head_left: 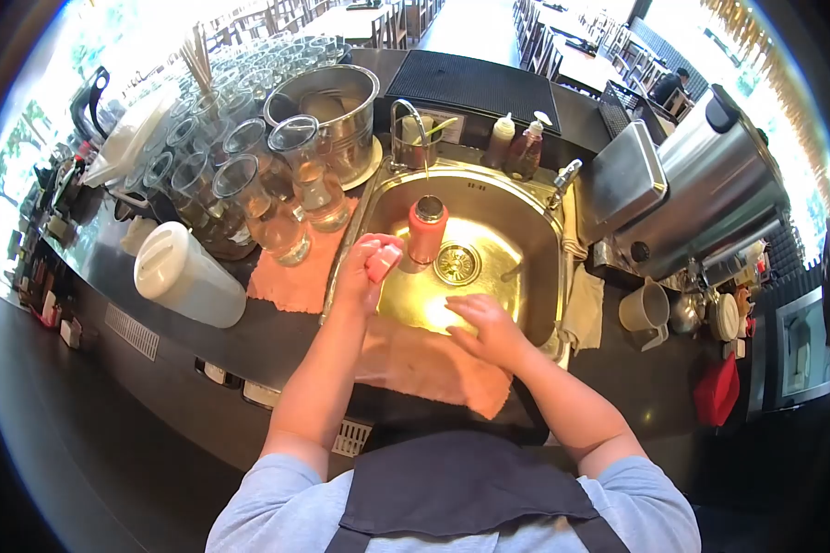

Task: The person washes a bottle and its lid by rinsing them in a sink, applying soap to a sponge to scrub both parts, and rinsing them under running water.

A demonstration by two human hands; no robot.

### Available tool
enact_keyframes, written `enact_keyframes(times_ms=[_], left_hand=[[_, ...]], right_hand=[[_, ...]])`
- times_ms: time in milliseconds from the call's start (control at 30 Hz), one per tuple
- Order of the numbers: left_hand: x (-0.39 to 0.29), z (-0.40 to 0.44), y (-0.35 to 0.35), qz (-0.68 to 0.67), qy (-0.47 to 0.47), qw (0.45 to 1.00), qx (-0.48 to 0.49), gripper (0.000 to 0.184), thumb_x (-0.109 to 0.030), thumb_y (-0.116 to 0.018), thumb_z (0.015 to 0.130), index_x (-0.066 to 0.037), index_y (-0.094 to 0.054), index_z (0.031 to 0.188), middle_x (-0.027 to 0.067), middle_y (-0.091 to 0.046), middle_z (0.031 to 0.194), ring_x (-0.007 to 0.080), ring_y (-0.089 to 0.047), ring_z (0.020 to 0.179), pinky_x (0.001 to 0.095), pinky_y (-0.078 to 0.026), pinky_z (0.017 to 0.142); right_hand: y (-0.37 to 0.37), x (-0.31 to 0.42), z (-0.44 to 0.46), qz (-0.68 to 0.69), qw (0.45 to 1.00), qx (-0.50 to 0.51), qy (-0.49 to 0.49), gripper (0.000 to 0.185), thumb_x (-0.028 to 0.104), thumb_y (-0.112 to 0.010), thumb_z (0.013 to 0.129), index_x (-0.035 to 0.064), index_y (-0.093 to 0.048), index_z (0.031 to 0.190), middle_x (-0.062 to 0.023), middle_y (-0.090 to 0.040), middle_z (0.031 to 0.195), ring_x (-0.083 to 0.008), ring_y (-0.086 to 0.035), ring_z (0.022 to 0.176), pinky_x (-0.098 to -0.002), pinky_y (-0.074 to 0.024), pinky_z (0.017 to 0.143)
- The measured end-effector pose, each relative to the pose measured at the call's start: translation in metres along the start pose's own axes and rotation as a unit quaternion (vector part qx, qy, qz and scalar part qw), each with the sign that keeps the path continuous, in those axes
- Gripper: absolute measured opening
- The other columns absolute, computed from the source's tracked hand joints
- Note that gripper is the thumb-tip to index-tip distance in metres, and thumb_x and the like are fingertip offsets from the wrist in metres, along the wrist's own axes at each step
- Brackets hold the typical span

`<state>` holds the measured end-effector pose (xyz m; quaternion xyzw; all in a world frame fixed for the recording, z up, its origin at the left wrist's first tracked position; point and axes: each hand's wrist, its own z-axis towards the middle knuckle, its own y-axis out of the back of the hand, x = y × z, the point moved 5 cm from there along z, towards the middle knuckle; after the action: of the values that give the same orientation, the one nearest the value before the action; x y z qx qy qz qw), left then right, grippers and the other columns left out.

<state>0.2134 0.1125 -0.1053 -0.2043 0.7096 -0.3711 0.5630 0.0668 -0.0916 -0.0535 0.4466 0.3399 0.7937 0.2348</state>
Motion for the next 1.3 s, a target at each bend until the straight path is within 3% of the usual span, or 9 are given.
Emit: enact_keyframes(times_ms=[100,233,333,400,500,700,967,1100,1300], left_hand=[[-0.015,0.023,-0.011,0.107,-0.002,0.994,0.004,0.027,-0.012,-0.059,0.087,0.000,-0.065,0.111,0.0119,-0.068,0.103,0.0201,-0.066,0.094,0.0323,-0.055,0.087],[-0.033,0.080,-0.014,0.340,-0.131,0.931,-0.039,0.022,-0.013,-0.063,0.089,0.000,-0.067,0.107,0.0058,-0.068,0.091,0.0140,-0.064,0.084,0.0276,-0.053,0.079],[-0.030,0.120,-0.022,0.483,-0.061,0.872,-0.045,0.027,-0.027,-0.070,0.085,-0.001,-0.073,0.094,0.0078,-0.071,0.079,0.0173,-0.068,0.077,0.0312,-0.053,0.072],[-0.034,0.144,-0.031,0.653,-0.097,0.746,-0.085,0.034,-0.033,-0.065,0.085,-0.001,-0.074,0.086,0.0153,-0.071,0.073,0.0278,-0.070,0.072,0.0377,-0.053,0.071],[-0.019,0.193,-0.008,0.703,-0.009,0.710,-0.044,0.037,-0.035,-0.059,0.084,-0.001,-0.074,0.089,0.0209,-0.072,0.080,0.0349,-0.070,0.077,0.0420,-0.053,0.074],[-0.006,0.224,0.011,0.662,-0.003,0.744,-0.088,0.035,-0.028,-0.059,0.081,0.002,-0.073,0.089,0.0232,-0.072,0.082,0.0366,-0.071,0.081,0.0434,-0.053,0.078],[0.000,0.228,0.014,0.646,0.006,0.748,-0.153,0.055,-0.052,-0.069,0.086,0.004,-0.071,0.084,0.0232,-0.070,0.078,0.0367,-0.068,0.073,0.0447,-0.051,0.071],[0.018,0.247,0.038,0.499,0.071,0.849,-0.157,0.049,-0.041,-0.064,0.094,0.006,-0.068,0.081,0.0135,-0.066,0.070,0.0296,-0.061,0.061,0.0439,-0.047,0.064],[0.012,0.233,0.014,0.539,0.070,0.823,-0.163,0.048,-0.037,-0.062,0.096,0.011,-0.066,0.099,0.0157,-0.068,0.084,0.0273,-0.064,0.074,0.0424,-0.048,0.068]], right_hand=[[-0.015,-0.037,0.037,0.030,0.995,-0.019,-0.089,0.037,0.025,-0.070,0.090,0.0020,-0.066,0.119,-0.0170,-0.068,0.118,-0.0343,-0.062,0.109,-0.0429,-0.0486,0.096],[-0.044,-0.099,0.064,0.100,0.958,-0.055,-0.262,0.047,0.031,-0.070,0.090,-0.0014,-0.064,0.122,-0.0214,-0.068,0.116,-0.0358,-0.061,0.116,-0.0433,-0.0483,0.098],[-0.061,-0.127,0.079,0.099,0.946,-0.066,-0.303,0.073,0.035,-0.078,0.082,-0.0022,-0.050,0.139,-0.0279,-0.059,0.129,-0.0393,-0.055,0.124,-0.0448,-0.0451,0.103],[-0.071,-0.143,0.090,0.060,0.946,-0.089,-0.305,0.106,0.037,-0.086,0.071,-0.0009,-0.029,0.152,-0.0302,-0.045,0.143,-0.0428,-0.048,0.130,-0.0457,-0.0407,0.109],[-0.081,-0.152,0.107,0.072,0.933,-0.133,-0.326,0.115,0.037,-0.089,0.067,-0.0003,-0.024,0.154,-0.0273,-0.042,0.144,-0.0413,-0.044,0.132,-0.0452,-0.0379,0.111],[-0.100,-0.159,0.125,0.114,0.932,-0.203,-0.278,0.122,0.029,-0.092,0.061,-0.0035,-0.019,0.154,-0.0253,-0.043,0.143,-0.0404,-0.043,0.133,-0.0445,-0.0376,0.112],[-0.110,-0.176,0.132,0.120,0.932,-0.216,-0.263,0.126,0.028,-0.095,0.058,-0.0015,-0.018,0.154,-0.0251,-0.041,0.146,-0.0397,-0.042,0.136,-0.0435,-0.0398,0.112],[-0.111,-0.174,0.131,0.128,0.913,-0.224,-0.316,0.126,0.028,-0.095,0.058,0.0011,-0.019,0.155,-0.0248,-0.040,0.146,-0.0397,-0.043,0.135,-0.0435,-0.0403,0.111],[-0.118,-0.181,0.131,0.113,0.917,-0.258,-0.283,0.116,0.021,-0.094,0.060,0.0000,-0.026,0.152,-0.0227,-0.044,0.142,-0.0375,-0.044,0.135,-0.0439,-0.0403,0.110]])
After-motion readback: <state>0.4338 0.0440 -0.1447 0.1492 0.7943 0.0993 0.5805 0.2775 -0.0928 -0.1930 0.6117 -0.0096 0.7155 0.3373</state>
